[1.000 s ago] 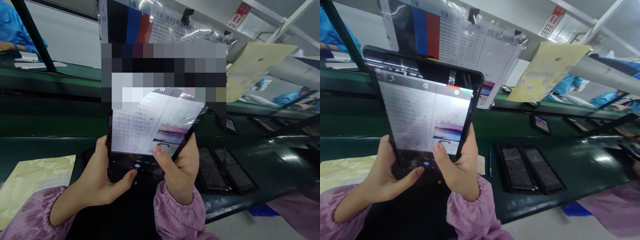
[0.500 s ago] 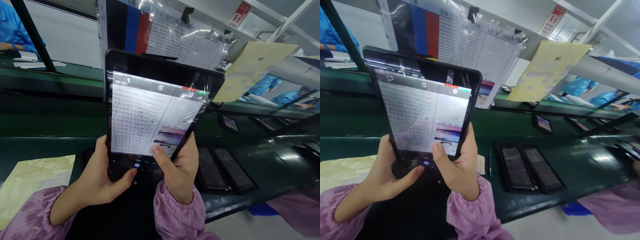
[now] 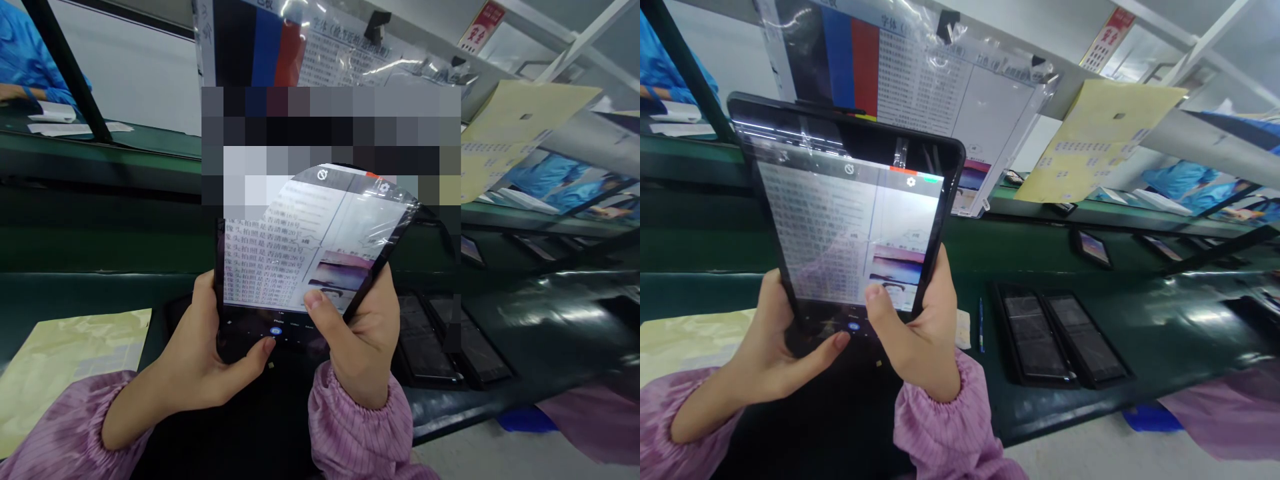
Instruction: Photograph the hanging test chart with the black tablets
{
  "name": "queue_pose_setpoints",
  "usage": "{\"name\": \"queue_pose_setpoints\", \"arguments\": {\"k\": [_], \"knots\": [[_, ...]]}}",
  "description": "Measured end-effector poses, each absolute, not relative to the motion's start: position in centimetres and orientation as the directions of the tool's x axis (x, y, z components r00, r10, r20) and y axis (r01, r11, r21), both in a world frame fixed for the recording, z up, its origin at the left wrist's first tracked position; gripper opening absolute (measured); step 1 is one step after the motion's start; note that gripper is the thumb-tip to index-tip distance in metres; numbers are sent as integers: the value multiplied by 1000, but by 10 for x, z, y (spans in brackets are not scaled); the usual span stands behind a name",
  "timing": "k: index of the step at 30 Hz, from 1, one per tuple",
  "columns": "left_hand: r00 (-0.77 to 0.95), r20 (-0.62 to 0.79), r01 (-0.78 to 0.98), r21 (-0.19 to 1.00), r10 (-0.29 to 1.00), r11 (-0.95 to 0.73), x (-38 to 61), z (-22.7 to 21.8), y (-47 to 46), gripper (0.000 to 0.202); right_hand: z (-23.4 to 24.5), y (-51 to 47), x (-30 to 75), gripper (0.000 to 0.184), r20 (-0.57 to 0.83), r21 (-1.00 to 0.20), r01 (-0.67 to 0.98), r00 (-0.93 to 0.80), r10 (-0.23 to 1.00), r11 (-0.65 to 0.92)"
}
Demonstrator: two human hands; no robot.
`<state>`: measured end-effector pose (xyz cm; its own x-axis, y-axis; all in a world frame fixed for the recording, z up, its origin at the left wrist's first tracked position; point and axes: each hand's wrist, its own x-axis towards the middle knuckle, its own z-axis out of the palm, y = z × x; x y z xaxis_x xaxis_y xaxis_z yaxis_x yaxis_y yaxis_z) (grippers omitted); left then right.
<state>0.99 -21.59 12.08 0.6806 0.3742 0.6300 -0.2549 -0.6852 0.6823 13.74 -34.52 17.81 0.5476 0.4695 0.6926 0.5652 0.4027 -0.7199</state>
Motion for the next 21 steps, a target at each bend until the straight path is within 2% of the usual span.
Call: {"name": "queue_pose_setpoints", "arguments": {"k": [5,11,16,21], "knots": [[692,624,-258,683,363,-683,9,122,-217,70,179,-344,138,44,702,-711,566,542,462,417],[662,609,-212,711,437,-671,11,117,-218,74,174,-346,138,41,676,-735,577,578,458,356],[694,629,-311,701,351,-642,9,121,-216,80,176,-346,137,44,699,-713,590,558,447,378],[720,636,-354,680,277,-642,5,123,-210,76,177,-347,135,44,709,-705,590,558,431,394]]}}
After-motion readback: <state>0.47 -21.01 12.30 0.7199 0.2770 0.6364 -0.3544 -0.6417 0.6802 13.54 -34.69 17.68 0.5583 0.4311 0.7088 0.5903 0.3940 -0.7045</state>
